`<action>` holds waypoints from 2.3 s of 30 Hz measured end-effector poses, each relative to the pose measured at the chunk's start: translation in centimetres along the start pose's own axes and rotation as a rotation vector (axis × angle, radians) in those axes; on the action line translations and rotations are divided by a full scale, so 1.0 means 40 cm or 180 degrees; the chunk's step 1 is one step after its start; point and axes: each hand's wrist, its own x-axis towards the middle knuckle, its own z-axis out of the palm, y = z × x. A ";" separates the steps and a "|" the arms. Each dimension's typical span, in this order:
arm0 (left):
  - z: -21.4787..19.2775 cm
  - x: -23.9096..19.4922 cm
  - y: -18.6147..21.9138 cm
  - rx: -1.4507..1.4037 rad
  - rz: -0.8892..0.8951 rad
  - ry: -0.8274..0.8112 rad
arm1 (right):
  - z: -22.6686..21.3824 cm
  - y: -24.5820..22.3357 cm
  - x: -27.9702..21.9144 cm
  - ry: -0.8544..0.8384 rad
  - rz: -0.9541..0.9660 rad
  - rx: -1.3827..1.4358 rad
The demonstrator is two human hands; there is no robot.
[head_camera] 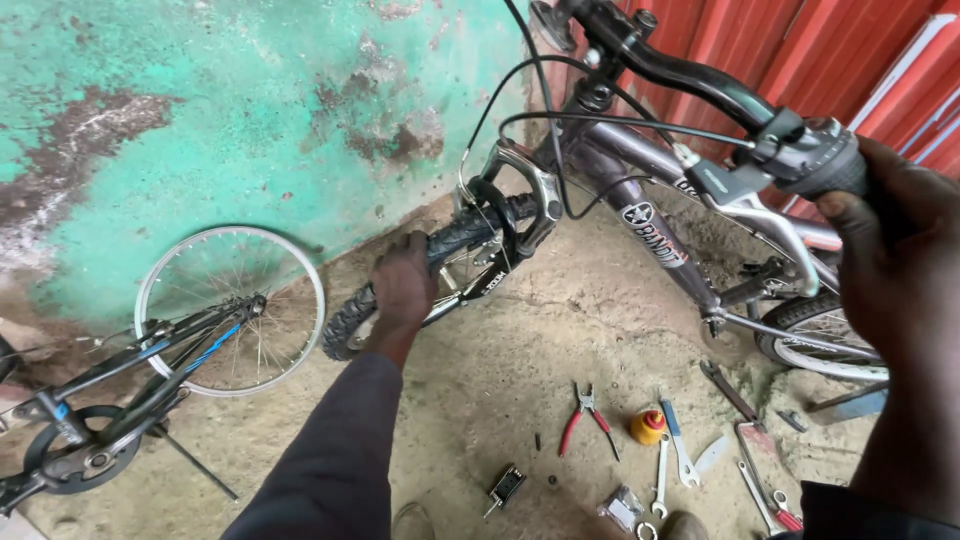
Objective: The person adjusts the front brake caliper on a bicycle using a multi-tool. They then move to the handlebars to check the brake lever and finally inspect the rear wheel and brake assembly.
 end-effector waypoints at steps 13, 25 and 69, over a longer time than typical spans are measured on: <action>0.073 -0.068 0.094 -0.0191 -0.0035 0.0110 | 0.017 0.299 -0.036 0.0019 -0.0222 0.0208; 0.076 -0.057 0.106 -0.0061 0.0097 -0.0090 | 0.010 0.186 -0.030 0.0279 -0.0114 -0.0035; 0.097 -0.021 0.091 -0.0692 -0.0187 -0.0889 | 0.045 0.208 -0.021 0.1147 -0.0065 -0.1068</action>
